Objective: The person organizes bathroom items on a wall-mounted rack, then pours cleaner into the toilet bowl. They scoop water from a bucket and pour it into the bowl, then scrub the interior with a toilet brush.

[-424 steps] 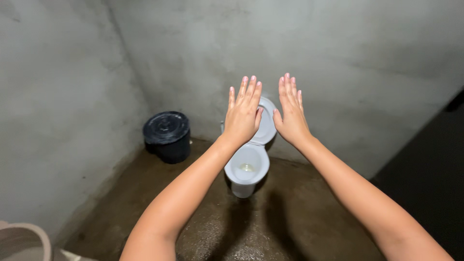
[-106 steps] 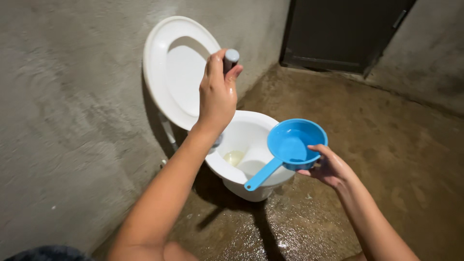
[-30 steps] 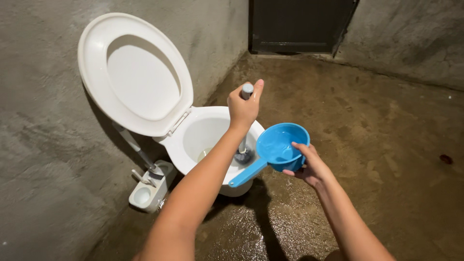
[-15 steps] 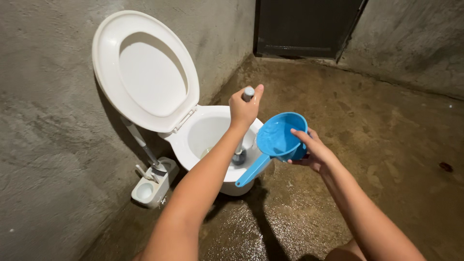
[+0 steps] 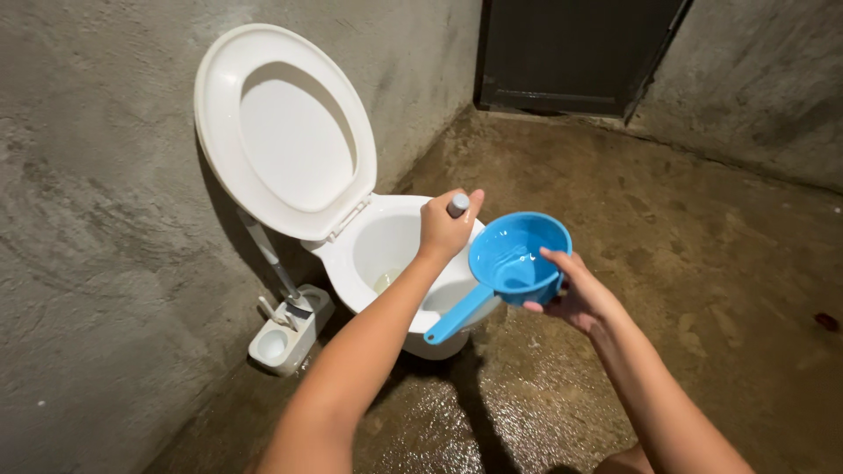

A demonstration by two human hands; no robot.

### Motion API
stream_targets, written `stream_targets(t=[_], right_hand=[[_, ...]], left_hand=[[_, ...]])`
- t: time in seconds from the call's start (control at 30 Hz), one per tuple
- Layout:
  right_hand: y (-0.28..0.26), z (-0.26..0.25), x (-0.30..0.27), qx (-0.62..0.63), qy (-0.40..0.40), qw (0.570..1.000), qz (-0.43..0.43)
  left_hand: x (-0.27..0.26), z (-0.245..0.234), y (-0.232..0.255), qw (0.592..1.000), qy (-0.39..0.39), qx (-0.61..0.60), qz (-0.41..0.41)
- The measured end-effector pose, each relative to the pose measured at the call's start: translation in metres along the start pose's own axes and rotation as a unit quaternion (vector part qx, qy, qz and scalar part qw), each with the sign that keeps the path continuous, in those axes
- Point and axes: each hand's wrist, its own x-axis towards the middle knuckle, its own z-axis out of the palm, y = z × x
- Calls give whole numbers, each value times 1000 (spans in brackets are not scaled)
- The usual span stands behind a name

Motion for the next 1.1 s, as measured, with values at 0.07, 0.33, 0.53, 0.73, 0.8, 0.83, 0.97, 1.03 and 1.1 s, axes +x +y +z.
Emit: stream_targets(t=[0.07, 0.33, 0.53, 0.73, 0.8, 0.83, 0.97, 1.03, 1.1], right_hand=[[3, 2, -4, 3, -1, 1000, 11], [23, 7, -21, 37, -41, 998, 32], [44, 25, -31, 43, -111, 991, 57], [63, 73, -35, 49, -202, 972, 107], [66, 92, -36, 67, -246, 957, 139], [68, 100, -37, 45, -254, 956, 137], [82, 135, -40, 7, -299, 942, 153], [96, 152, -37, 8, -327, 930, 169], [113, 168, -33, 3, -356, 917, 182]], left_hand=[[2, -2, 1, 998, 8, -68, -9], [-6, -14, -9, 1000, 0, -1, 20], [15, -33, -29, 995, -38, -46, -81], [35, -61, -39, 971, -93, 15, -218], [36, -73, -48, 962, -102, 78, -239], [36, -79, -53, 959, -110, 104, -241], [39, -97, -69, 943, -107, 252, -189], [41, -102, -72, 928, -160, 249, -228], [43, -100, -72, 938, -132, 238, -217]])
